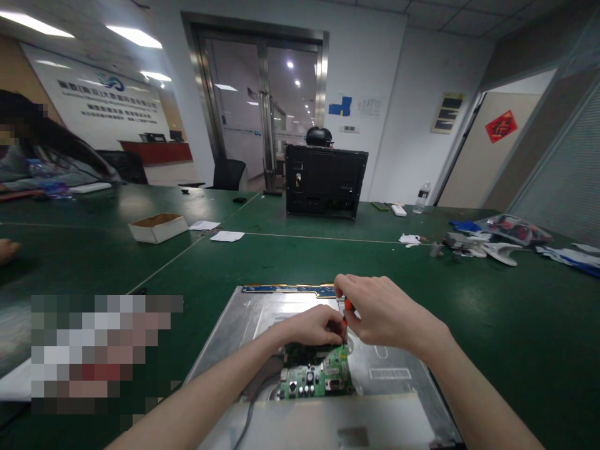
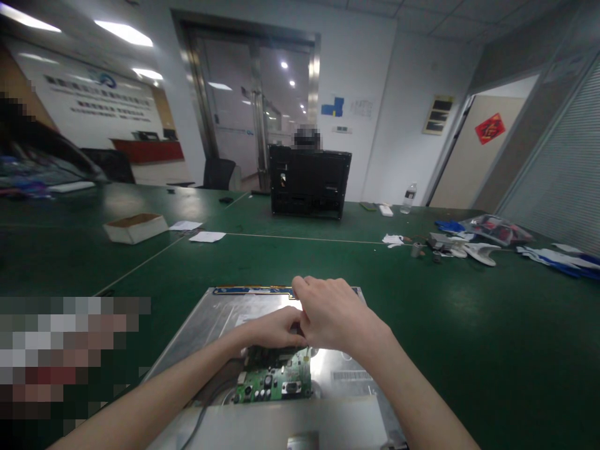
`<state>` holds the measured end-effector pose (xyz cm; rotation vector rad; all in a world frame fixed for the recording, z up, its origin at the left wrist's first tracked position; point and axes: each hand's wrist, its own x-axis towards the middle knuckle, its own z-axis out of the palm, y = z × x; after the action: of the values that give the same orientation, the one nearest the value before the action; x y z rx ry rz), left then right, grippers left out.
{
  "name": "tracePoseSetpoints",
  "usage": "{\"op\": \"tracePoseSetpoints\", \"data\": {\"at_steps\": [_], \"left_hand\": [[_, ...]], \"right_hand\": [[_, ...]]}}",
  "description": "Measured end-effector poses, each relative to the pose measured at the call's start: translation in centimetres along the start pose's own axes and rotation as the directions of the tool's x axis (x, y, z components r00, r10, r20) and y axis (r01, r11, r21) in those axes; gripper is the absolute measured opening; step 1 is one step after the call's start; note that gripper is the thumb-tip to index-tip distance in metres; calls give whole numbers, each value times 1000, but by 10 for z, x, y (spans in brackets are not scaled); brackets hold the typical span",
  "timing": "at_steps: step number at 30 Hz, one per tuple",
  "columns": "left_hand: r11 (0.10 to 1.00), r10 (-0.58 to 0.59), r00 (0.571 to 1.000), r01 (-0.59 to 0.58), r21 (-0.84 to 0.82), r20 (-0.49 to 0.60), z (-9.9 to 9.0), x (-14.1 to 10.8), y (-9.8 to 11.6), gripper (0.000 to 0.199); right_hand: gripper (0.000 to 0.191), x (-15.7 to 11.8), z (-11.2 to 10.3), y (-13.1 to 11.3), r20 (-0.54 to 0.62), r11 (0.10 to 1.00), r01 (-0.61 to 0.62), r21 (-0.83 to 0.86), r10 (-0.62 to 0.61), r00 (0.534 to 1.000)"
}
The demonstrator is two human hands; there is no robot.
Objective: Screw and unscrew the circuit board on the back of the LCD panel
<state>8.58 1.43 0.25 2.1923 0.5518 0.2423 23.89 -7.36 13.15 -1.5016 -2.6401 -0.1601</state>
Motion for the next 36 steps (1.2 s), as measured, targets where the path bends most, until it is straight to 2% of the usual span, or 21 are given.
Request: {"op": "tracePoseSetpoints", "data": {"at_steps": [5, 7, 10, 15, 18, 21, 24, 28, 31, 36], "left_hand": [[1000, 4, 1000, -4, -11, 18, -1, -1, 3, 11], [999, 19, 1000, -18, -28, 24, -1, -1, 4, 11], [999, 32, 999, -32, -42, 4, -1, -1, 3, 12], [1000, 17, 1000, -17, -15, -4, 0, -1, 0, 15], [1000, 6, 1000, -6, 3, 4, -1, -1, 0, 15], [1000, 0, 1000, 0, 3, 10, -1, -1, 0, 12], [999, 15, 1000, -15, -30, 16, 0, -1, 0, 14], [999, 35, 999, -35, -24, 12, 0, 1, -3, 14], [1000, 15, 1000, -15, -1, 2, 1, 1, -4, 11], [1000, 2, 1000, -2, 4, 4, 1, 0, 0, 14]], "right_hand": [[12, 6, 4, 3, -15, 987, -110, -115, 109, 994], [18, 6, 4, 4, -14, 980, -131, -148, 130, 991], [23, 3, 3, 5, -26, 988, -98, -120, 96, 995], [12, 1, 1, 6, -22, 1000, -15, 15, 15, 1000], [13, 5, 3, 6, 7, 998, -45, 36, 45, 999], [10, 8, 4, 7, 2, 995, -91, -49, 91, 996], [17, 6, 3, 8, 14, 992, -89, -95, 91, 996], [11, 0, 0, 6, 14, 998, -7, 55, 6, 1000], [15, -2, -1, 4, 3, 991, 14, 137, -15, 1000], [16, 3, 0, 4, 27, 997, -45, 66, 43, 999]]}}
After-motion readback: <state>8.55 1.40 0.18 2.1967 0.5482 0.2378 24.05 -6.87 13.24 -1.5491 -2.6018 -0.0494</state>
